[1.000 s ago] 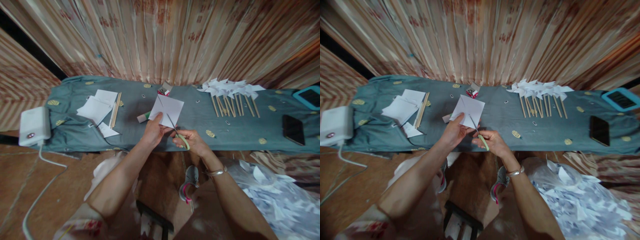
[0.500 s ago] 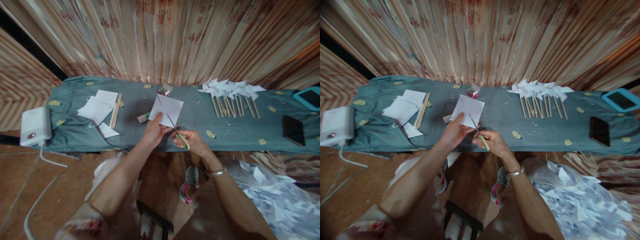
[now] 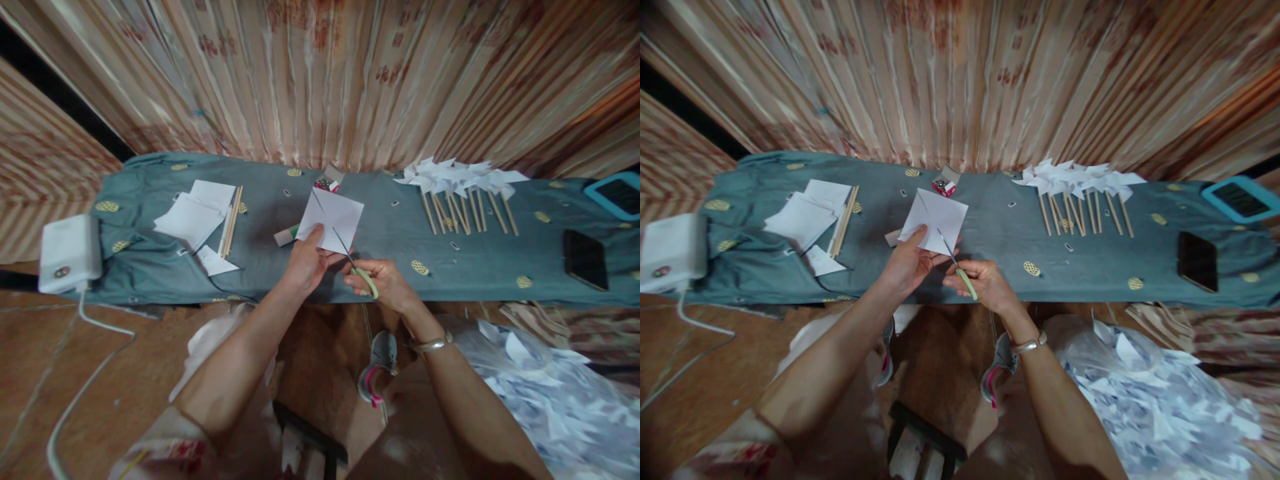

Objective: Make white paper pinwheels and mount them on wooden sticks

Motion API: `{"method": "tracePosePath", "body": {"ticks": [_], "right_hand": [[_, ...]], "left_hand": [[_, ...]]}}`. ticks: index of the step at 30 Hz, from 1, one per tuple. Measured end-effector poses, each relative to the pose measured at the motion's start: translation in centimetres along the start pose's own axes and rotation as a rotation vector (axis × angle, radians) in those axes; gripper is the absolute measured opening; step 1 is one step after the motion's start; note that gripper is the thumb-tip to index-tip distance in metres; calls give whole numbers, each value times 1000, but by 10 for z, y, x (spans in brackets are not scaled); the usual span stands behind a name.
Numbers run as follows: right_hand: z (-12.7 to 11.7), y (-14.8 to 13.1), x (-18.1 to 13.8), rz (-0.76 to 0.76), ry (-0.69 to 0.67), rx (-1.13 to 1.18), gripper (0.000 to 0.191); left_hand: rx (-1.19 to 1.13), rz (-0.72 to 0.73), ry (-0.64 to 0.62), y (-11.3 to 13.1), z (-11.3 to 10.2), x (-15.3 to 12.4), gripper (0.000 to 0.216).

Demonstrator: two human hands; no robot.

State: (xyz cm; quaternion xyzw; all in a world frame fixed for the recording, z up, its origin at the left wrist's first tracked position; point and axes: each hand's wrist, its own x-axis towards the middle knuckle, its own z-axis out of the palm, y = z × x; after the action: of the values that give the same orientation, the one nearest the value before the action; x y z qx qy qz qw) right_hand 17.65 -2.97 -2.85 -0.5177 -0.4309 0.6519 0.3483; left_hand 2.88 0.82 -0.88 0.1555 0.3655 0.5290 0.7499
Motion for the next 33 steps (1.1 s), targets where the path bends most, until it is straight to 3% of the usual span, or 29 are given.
{"method": "tracePosePath", "body": {"ticks": [9,13,15,17,19,22,33], "right_hand": [[-1,0,-2,65,-36,-52,46],[-18,6,-7,62,-43,-270,51],[-27,8,-8,-33,30,-495,47],[-35,9,-8,-95,200,-760,45],[-39,7,-8,-109,352,-987,44],[-41,1,-9,-89,469,-1187,41],[-52,-12,-6,26,526,-1369,42]], "left_hand": [[8,19,21,1,-1,2,22],[-2,85,63,5,-5,5,15],[-1,96,90,6,-7,6,13],[-3,99,114,6,-9,6,12],[-2,88,132,4,-10,5,12],[13,44,140,-2,-9,3,9],[5,-236,62,-28,-6,7,17]]}}
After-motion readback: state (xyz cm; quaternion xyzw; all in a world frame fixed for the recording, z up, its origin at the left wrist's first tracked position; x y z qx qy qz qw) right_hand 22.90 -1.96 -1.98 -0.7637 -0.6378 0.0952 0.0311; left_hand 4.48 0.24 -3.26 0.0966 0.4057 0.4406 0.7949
